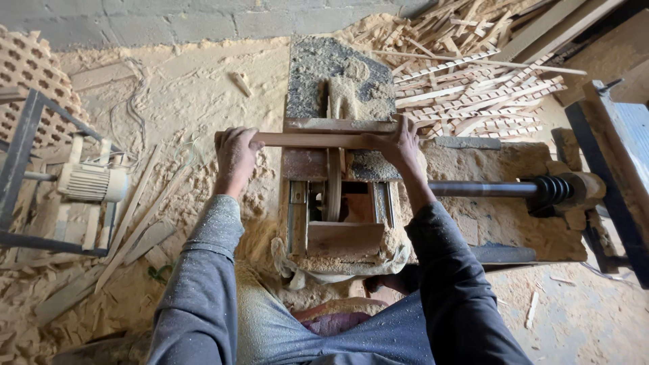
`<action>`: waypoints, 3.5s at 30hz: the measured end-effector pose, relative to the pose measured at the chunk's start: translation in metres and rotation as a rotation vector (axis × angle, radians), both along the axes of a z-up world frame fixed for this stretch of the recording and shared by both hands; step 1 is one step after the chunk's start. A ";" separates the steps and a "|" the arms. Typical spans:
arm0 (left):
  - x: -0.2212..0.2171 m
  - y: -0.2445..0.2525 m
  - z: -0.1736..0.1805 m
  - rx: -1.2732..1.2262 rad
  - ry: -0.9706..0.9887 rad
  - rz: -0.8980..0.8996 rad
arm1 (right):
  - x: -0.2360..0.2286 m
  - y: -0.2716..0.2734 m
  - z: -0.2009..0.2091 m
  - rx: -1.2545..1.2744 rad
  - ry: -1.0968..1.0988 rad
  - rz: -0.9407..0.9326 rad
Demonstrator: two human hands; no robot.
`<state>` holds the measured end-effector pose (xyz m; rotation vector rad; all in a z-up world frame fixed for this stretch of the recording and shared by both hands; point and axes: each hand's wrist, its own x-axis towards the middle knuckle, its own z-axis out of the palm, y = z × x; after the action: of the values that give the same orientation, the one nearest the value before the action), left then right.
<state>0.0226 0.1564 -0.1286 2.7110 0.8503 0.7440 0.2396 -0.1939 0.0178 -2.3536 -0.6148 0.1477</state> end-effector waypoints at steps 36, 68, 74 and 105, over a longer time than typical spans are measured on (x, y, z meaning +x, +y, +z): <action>0.049 -0.148 0.091 -0.277 0.078 -0.124 | 0.029 -0.068 -0.043 0.068 0.138 -0.033; 0.055 -0.130 0.119 -0.096 0.212 -0.222 | 0.092 -0.098 -0.037 0.098 0.066 -0.029; 0.085 -0.115 0.073 -0.101 0.128 -0.155 | 0.085 -0.069 -0.015 -0.070 -0.158 0.126; -0.005 -0.192 0.098 -0.203 0.108 -0.132 | 0.009 -0.085 -0.029 -0.426 0.111 0.224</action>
<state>0.0173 -0.0359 -0.0302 2.6124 0.7177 0.4613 0.2491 -0.2791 -0.0109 -2.6499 -0.8587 0.5550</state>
